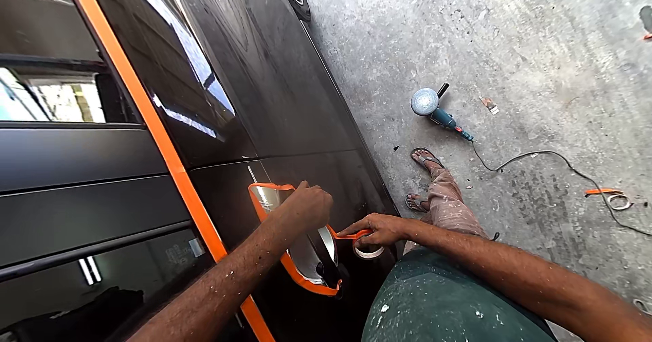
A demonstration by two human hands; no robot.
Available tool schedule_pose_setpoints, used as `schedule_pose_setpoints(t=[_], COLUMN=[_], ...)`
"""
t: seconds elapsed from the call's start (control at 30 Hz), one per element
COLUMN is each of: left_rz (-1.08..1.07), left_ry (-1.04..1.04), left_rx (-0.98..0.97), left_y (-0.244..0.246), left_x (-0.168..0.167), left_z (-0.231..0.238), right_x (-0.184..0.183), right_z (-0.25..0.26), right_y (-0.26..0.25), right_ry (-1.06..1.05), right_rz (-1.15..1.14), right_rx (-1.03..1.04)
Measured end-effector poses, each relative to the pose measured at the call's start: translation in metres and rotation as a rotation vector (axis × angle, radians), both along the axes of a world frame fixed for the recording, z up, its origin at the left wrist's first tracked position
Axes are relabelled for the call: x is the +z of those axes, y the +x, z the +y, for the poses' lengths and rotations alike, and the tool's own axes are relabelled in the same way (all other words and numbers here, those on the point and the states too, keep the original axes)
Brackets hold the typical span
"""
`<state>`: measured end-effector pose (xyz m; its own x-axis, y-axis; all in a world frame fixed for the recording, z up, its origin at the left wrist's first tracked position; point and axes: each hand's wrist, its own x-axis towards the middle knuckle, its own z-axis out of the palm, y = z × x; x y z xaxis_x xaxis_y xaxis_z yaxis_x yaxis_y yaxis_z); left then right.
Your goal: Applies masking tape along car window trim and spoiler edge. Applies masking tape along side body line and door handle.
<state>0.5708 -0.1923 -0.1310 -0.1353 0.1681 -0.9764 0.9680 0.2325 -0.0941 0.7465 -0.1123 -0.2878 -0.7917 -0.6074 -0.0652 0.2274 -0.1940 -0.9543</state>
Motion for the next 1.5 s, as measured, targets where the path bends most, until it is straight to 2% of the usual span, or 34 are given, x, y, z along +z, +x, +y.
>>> schedule_pose_setpoints(t=[0.47,0.8,0.93,1.07,1.3,1.5], left_rz=[-0.087,-0.046,0.001,0.022,-0.034,-0.067], left_ry=[-0.015,0.032,0.033,0.062,0.036,0.022], left_rx=[0.043,-0.101,-0.16,-0.149,-0.136,-0.15], left_y=[0.03,0.048,0.054,0.055,0.052,0.046], left_x=[-0.016,0.0,0.0,0.0,0.001,-0.007], left_z=[-0.007,-0.008,-0.013,-0.017,-0.017,-0.014], right_x=[0.005,0.019,0.032,0.039,0.051,0.045], right_z=[-0.004,-0.008,-0.007,0.011,0.029,0.021], right_y=[0.003,0.016,0.037,0.063,0.077,0.075], right_ry=[-0.091,-0.143,-0.088,0.072,0.384,0.393], right_rz=[-0.201,-0.348,-0.357,-0.212,-0.008,-0.049], right_rx=[0.07,0.033,-0.064,-0.141,-0.08,-0.003])
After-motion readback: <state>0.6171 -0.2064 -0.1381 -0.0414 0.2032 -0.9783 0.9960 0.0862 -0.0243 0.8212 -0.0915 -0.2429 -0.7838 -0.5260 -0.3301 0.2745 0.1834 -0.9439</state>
